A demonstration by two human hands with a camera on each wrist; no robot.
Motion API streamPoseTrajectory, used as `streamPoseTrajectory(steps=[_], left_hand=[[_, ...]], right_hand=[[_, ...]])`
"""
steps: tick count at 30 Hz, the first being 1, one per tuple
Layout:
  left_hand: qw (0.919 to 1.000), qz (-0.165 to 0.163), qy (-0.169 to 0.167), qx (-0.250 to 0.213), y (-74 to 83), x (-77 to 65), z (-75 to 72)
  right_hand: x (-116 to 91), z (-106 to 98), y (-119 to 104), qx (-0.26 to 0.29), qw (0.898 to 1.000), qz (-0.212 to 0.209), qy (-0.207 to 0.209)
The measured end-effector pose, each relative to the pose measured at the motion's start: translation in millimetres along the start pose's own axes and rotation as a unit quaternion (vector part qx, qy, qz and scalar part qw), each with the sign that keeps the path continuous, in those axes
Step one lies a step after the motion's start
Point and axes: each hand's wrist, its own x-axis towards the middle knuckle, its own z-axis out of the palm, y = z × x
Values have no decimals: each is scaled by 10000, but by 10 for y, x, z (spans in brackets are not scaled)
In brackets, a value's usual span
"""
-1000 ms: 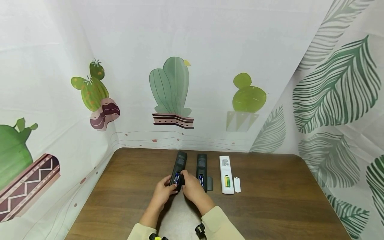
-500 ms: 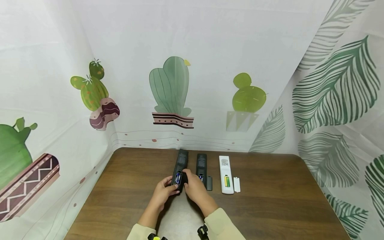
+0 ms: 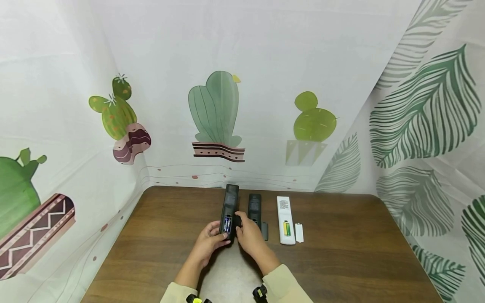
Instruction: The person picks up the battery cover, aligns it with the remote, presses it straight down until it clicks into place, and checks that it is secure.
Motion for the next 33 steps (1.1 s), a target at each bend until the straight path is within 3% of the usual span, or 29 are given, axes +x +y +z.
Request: streamPoseTrajectory(steps=[14, 33], left_hand=[[9991, -43, -195, -367, -57, 18, 33], [9966, -107, -482, -655, -177, 80, -28]], right_hand=[[10, -68, 0, 107, 9997, -12, 229], [-10, -23, -23, 663, 9974, -6, 281]])
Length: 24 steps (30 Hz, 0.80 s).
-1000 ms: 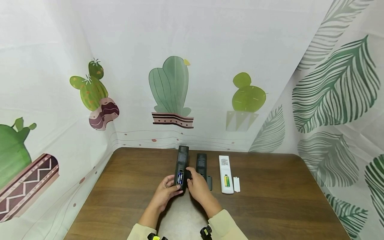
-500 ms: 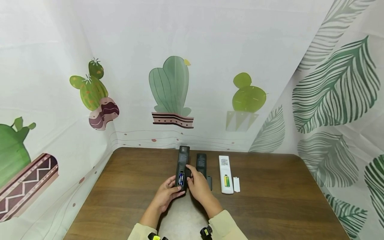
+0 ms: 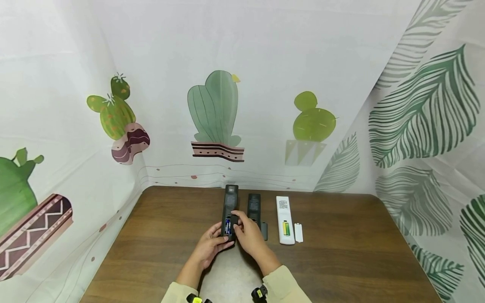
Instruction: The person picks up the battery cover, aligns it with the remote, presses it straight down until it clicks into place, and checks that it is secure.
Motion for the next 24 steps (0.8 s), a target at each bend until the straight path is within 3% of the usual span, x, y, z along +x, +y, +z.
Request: streamPoseTrajectory(steps=[13, 24], left_hand=[[9999, -80, -38, -91, 0, -3, -29], [9998, -114, -72, -134, 6, -4, -33]], right_hand=[[20, 51, -23, 624, 9974, 284, -216], [23, 63, -41, 691, 9968, 264, -312]])
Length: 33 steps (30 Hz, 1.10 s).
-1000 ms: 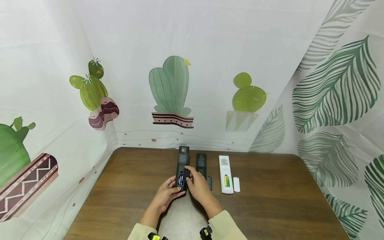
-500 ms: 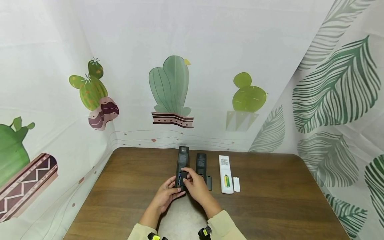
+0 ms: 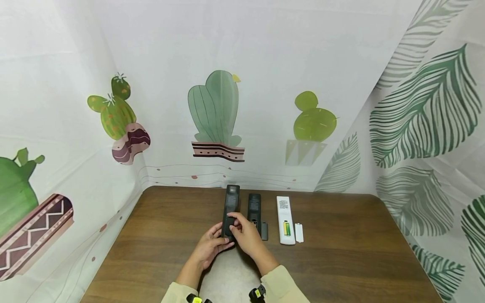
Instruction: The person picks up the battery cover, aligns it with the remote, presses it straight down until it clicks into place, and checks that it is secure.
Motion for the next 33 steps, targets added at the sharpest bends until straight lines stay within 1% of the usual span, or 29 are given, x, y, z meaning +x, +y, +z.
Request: streamPoseTrajectory(steps=[8, 15, 21, 26, 33], left_hand=[[10000, -18, -15, 11, 6, -12, 9], [10000, -78, -23, -8, 13, -18, 5], [10000, -57, -49, -14, 11, -16, 6], [10000, -86, -6, 10, 0, -6, -1], [9999, -56, 18, 108, -5, -10, 7]], right_hand=[[-6, -2, 5, 83, 9998, -135, -75], [-8, 2, 7, 104, 9997, 11, -205], [-11, 3, 13, 10, 9997, -12, -249], [-13, 13, 11, -81, 9996, -51, -262], [-32, 34, -20, -357, 9991, -75, -195]])
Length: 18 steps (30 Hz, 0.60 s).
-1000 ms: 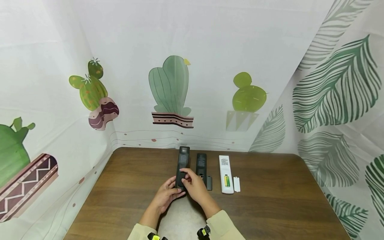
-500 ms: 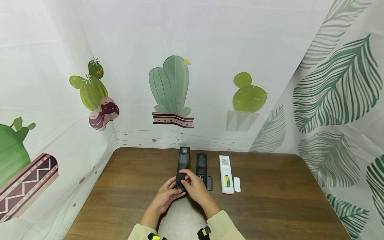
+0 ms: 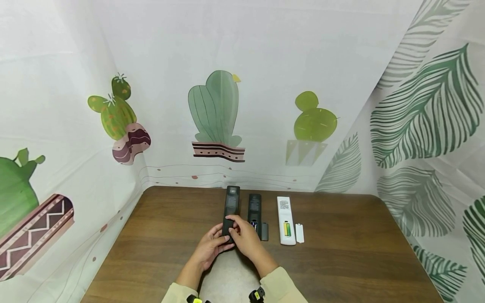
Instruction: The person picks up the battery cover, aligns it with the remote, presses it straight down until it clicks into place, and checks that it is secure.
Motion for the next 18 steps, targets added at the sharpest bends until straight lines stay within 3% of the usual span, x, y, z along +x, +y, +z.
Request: streamPoseTrajectory(steps=[10, 18], left_hand=[[10000, -11, -41, 68, 1, -18, 3], [9999, 38, -24, 110, -7, -14, 1]], right_hand=[[-8, 19, -1, -321, 9987, -268, 298], [-6, 19, 0, -291, 9990, -141, 316]])
